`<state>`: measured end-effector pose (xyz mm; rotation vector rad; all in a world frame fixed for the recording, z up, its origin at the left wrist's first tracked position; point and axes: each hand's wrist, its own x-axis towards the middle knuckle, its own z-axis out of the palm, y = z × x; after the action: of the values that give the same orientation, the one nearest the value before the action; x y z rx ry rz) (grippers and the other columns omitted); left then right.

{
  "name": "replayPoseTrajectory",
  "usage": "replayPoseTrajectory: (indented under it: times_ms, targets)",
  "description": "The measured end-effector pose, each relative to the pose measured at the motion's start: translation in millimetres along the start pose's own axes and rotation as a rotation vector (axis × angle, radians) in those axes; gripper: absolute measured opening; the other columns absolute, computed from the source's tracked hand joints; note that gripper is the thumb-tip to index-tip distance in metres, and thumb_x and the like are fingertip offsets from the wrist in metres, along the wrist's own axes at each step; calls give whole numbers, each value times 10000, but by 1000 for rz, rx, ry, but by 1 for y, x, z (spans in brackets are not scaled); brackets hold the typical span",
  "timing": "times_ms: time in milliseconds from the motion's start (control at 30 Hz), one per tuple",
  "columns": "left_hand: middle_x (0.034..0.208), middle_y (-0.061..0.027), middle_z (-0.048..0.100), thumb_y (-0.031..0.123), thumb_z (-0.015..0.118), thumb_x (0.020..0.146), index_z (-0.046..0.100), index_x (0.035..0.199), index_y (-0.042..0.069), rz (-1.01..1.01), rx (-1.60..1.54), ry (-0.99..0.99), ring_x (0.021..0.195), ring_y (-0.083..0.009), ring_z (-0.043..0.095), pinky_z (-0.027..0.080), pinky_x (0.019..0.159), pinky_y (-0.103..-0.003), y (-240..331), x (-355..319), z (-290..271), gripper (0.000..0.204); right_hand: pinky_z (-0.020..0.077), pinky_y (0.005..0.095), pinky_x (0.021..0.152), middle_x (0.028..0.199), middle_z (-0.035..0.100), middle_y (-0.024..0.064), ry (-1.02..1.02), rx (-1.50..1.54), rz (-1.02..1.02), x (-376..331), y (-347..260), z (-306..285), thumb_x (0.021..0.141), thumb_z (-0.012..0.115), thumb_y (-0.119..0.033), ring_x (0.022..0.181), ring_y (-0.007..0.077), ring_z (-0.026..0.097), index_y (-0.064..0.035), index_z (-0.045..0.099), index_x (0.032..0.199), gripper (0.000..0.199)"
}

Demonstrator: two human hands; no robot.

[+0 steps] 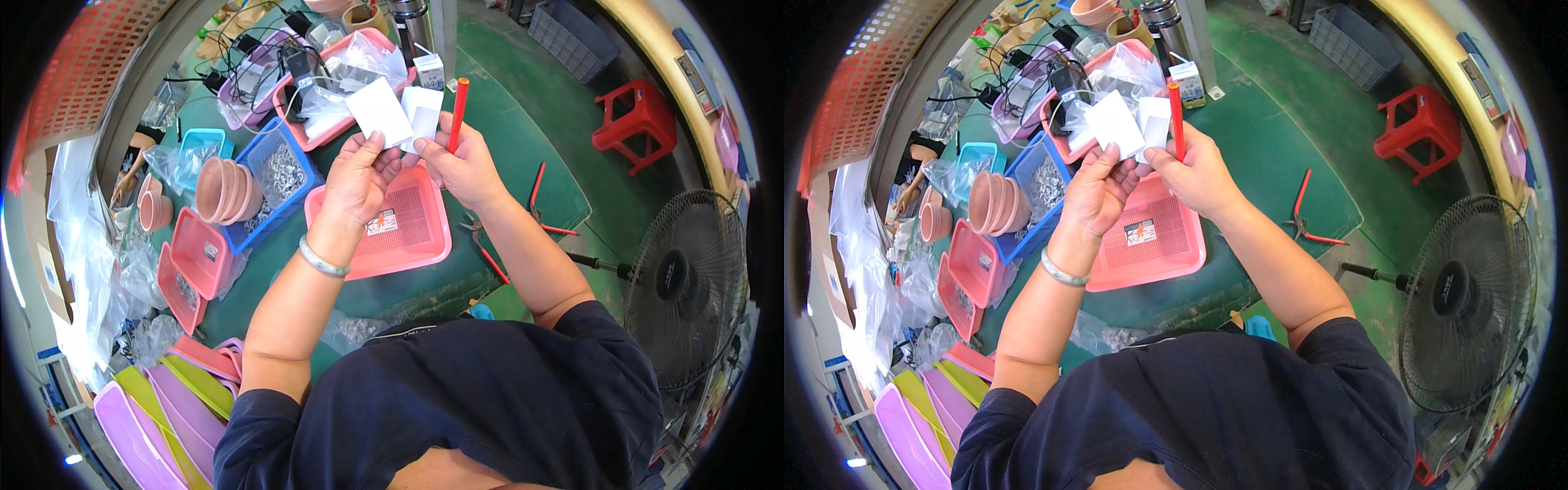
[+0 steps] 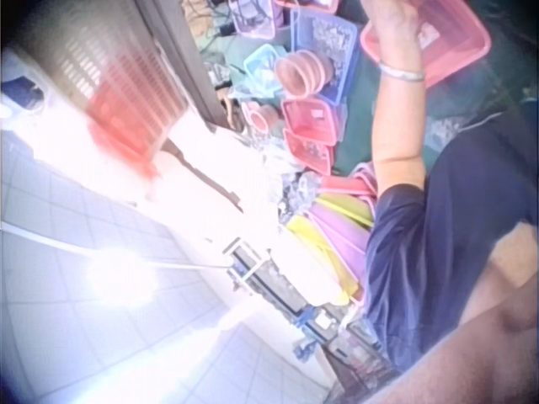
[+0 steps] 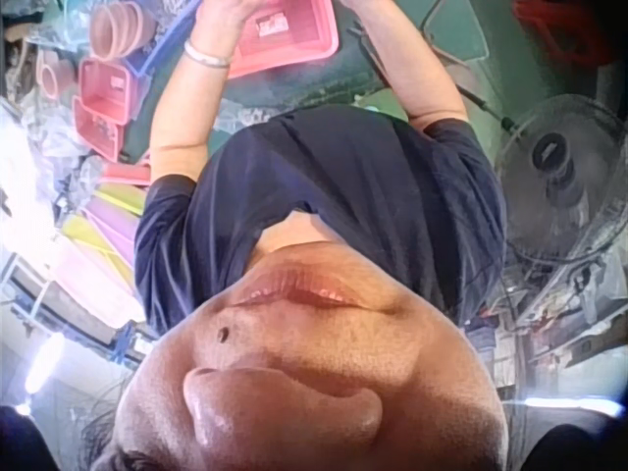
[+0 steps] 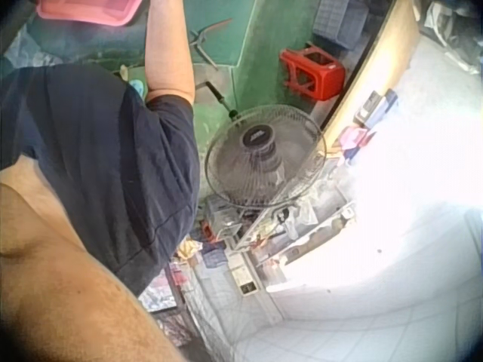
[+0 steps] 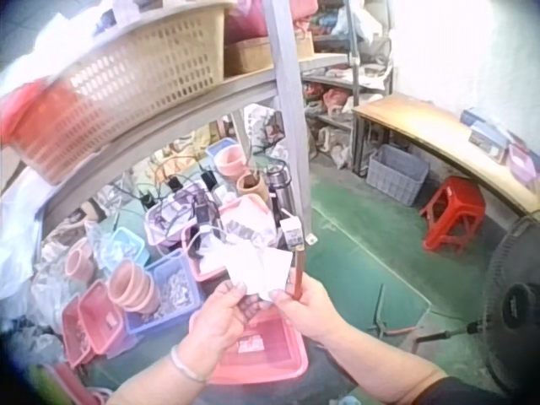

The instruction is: The person sorts small metallic components from a tray into plastic bags and then writes a short note on a piece of paper with a pen.

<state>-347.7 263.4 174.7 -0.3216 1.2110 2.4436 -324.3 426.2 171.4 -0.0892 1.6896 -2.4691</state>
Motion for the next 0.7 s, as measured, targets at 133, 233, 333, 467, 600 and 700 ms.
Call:
replayPoseTrajectory:
  times_ms: [133,233,333,467,600,700]
  targets:
    - [901,-37,589,154,564,885,514,1014,78,-16,18,9,767,-136,573,529,784,-325,-4,-7,5,158,464,214,623,787,625,45,25,59,-74,-4,3,9,845,517,-5,665,70,558,10,557,1013,174]
    - [877,-34,586,158,576,879,530,966,74,-42,-15,-14,760,-134,572,529,772,-323,-5,-10,5,130,428,197,556,765,622,45,64,84,-94,-6,2,13,844,513,-8,613,56,534,16,583,960,138]
    - [838,-30,587,162,585,873,542,909,72,-96,-68,-15,731,-129,573,529,724,-306,-7,-11,1,105,396,185,500,743,617,37,70,120,-54,-8,2,11,839,513,-12,570,47,512,21,585,967,150]
    - [786,-22,586,160,593,868,546,872,75,-49,-5,3,679,-126,574,523,647,-281,-13,-6,-8,97,455,225,597,748,612,24,132,29,-112,-9,6,5,816,528,-16,627,76,548,7,592,901,109]
    - [785,-20,595,161,606,862,544,891,70,22,152,52,677,-116,584,514,613,-251,-19,-6,4,114,438,253,562,640,587,44,205,-292,-201,-6,23,-10,758,557,-45,595,84,529,-11,589,768,48]
    - [813,-13,600,154,590,871,562,890,80,39,291,50,707,-118,583,509,643,-274,-21,-5,14,81,425,277,542,580,543,68,161,-462,-134,-12,12,-13,714,571,-77,570,101,509,-4,566,714,73]
